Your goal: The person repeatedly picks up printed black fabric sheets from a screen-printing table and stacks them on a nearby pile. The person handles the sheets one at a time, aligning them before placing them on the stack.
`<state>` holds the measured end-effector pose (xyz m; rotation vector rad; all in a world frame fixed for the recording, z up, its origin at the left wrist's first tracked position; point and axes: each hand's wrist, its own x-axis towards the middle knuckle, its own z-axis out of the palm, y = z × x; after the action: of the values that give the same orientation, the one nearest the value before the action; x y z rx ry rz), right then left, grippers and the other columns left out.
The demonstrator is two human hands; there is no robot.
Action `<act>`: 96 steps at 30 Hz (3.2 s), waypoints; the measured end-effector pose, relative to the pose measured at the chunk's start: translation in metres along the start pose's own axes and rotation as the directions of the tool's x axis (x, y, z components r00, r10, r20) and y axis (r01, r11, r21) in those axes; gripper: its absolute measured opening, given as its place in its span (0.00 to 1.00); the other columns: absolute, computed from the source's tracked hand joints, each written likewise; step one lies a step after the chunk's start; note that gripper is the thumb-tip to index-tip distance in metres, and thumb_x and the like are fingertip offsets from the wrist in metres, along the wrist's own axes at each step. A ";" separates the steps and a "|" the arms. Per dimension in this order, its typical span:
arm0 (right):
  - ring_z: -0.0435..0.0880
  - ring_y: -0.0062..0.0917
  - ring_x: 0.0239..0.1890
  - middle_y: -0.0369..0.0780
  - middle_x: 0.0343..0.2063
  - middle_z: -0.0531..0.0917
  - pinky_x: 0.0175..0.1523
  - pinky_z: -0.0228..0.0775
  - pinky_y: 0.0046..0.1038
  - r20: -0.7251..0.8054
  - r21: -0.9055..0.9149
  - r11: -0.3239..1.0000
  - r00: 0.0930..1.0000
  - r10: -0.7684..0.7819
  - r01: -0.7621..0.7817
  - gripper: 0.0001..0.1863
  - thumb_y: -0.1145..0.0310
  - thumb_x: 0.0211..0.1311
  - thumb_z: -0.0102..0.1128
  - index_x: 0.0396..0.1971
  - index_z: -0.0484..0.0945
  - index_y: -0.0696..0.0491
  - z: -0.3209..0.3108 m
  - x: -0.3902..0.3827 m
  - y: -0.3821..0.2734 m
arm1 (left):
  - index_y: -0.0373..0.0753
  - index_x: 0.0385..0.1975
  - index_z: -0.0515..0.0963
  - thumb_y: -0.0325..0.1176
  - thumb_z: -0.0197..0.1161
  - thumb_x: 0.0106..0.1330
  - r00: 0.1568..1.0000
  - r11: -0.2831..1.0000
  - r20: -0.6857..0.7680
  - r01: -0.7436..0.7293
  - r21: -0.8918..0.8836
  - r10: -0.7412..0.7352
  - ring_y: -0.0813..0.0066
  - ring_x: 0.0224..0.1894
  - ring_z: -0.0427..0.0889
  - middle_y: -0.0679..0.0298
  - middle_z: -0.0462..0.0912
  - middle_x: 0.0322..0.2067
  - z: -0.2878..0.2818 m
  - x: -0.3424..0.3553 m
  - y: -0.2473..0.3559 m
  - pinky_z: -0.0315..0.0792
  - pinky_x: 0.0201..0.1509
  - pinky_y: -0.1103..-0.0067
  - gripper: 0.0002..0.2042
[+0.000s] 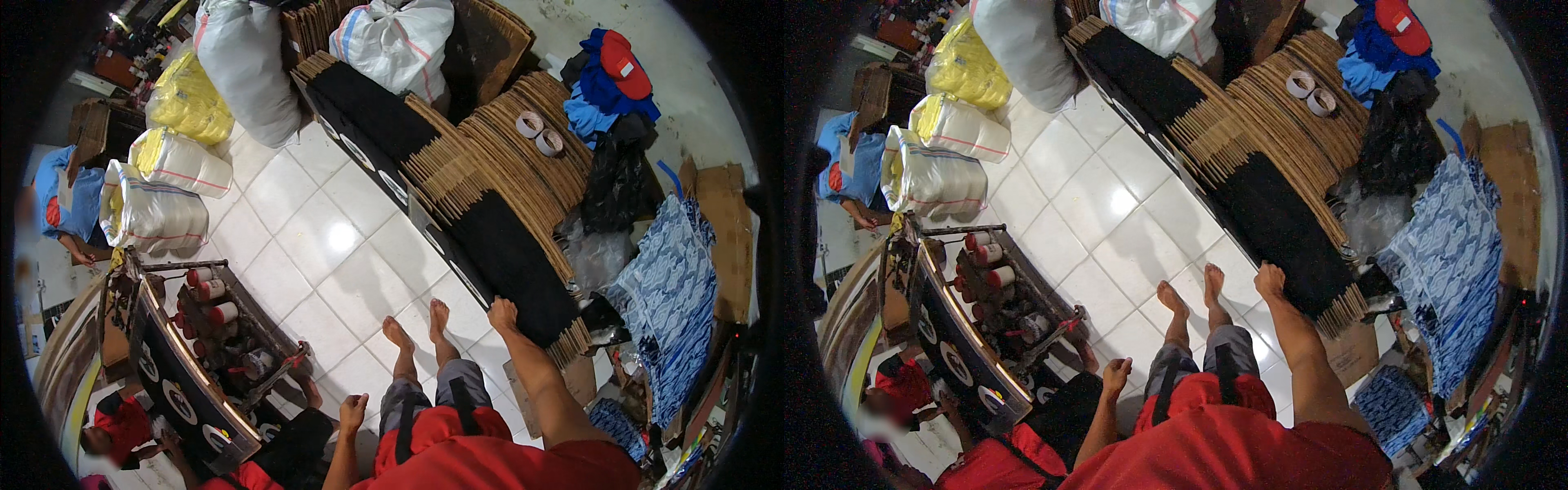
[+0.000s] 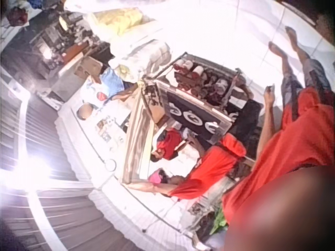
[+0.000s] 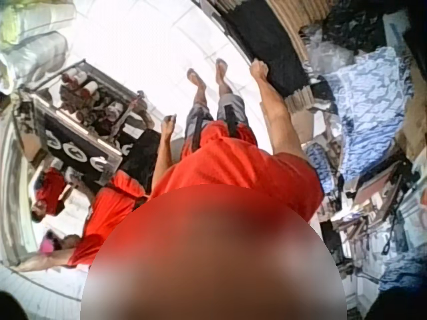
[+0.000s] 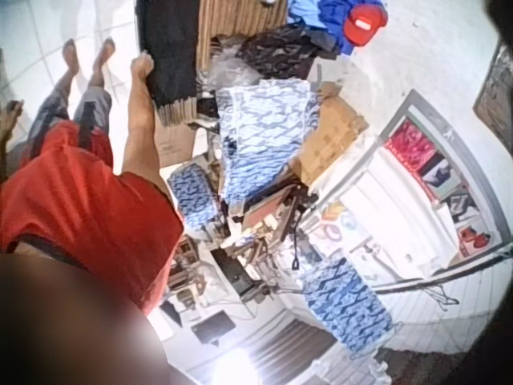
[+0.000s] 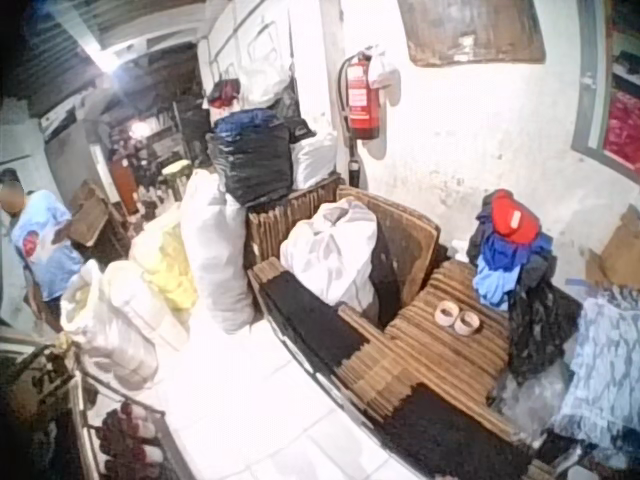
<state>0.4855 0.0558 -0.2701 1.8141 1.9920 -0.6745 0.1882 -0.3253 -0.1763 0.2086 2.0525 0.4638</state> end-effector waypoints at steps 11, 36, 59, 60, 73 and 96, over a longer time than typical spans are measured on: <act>0.77 0.44 0.41 0.50 0.34 0.80 0.48 0.67 0.43 -0.003 0.013 0.999 0.999 0.040 -0.040 0.10 0.71 0.54 0.52 0.36 0.76 0.57 -0.002 0.014 0.001 | 0.27 0.29 0.76 0.47 0.59 0.59 0.998 0.993 -0.026 0.060 0.103 -0.058 0.75 0.26 0.77 0.60 0.79 0.21 -0.001 -0.013 -0.009 0.70 0.33 0.79 0.22; 0.78 0.42 0.42 0.48 0.34 0.80 0.49 0.68 0.40 -0.029 0.017 0.993 0.993 0.118 -0.118 0.11 0.72 0.54 0.49 0.37 0.76 0.57 -0.003 0.017 0.003 | 0.26 0.32 0.75 0.42 0.61 0.59 0.994 0.974 -0.014 0.105 -0.200 -0.110 0.77 0.24 0.75 0.60 0.78 0.21 -0.010 -0.014 -0.034 0.69 0.30 0.81 0.19; 0.81 0.39 0.34 0.46 0.30 0.80 0.39 0.73 0.37 -0.245 0.011 0.999 0.969 0.041 -0.040 0.12 0.67 0.50 0.58 0.35 0.73 0.54 -0.033 -0.049 -0.029 | 0.26 0.33 0.75 0.45 0.59 0.59 0.998 0.997 0.049 0.033 -0.076 -0.029 0.75 0.25 0.76 0.59 0.79 0.22 -0.030 0.006 -0.024 0.69 0.32 0.79 0.22; 0.81 0.39 0.34 0.46 0.30 0.81 0.39 0.73 0.37 -0.252 0.004 0.998 0.966 0.054 -0.055 0.13 0.67 0.49 0.58 0.35 0.73 0.54 -0.031 -0.061 -0.037 | 0.25 0.33 0.75 0.44 0.59 0.60 0.997 0.997 0.078 0.023 -0.078 -0.017 0.75 0.25 0.76 0.58 0.79 0.22 -0.031 0.007 -0.021 0.69 0.32 0.78 0.21; 0.80 0.40 0.39 0.50 0.32 0.80 0.45 0.72 0.36 0.132 0.234 0.965 0.987 0.089 -0.118 0.17 0.67 0.38 0.57 0.33 0.78 0.57 0.014 -0.165 -0.051 | 0.26 0.33 0.76 0.45 0.60 0.58 0.985 0.993 0.133 -0.100 -0.063 0.108 0.76 0.19 0.76 0.60 0.80 0.19 -0.076 0.064 -0.011 0.65 0.21 0.81 0.21; 0.79 0.41 0.42 0.50 0.37 0.80 0.48 0.71 0.37 0.334 0.020 0.991 0.934 -0.130 0.131 0.18 0.62 0.45 0.50 0.33 0.81 0.56 0.087 -0.030 -0.089 | 0.33 0.37 0.75 0.42 0.60 0.58 0.973 0.978 0.107 -0.209 0.026 0.205 0.73 0.24 0.79 0.60 0.81 0.25 -0.119 0.090 -0.040 0.67 0.24 0.76 0.17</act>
<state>0.3958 -0.0237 -0.3152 1.4568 1.8895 -0.9507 0.0419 -0.3603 -0.2118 0.4631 1.9466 0.5313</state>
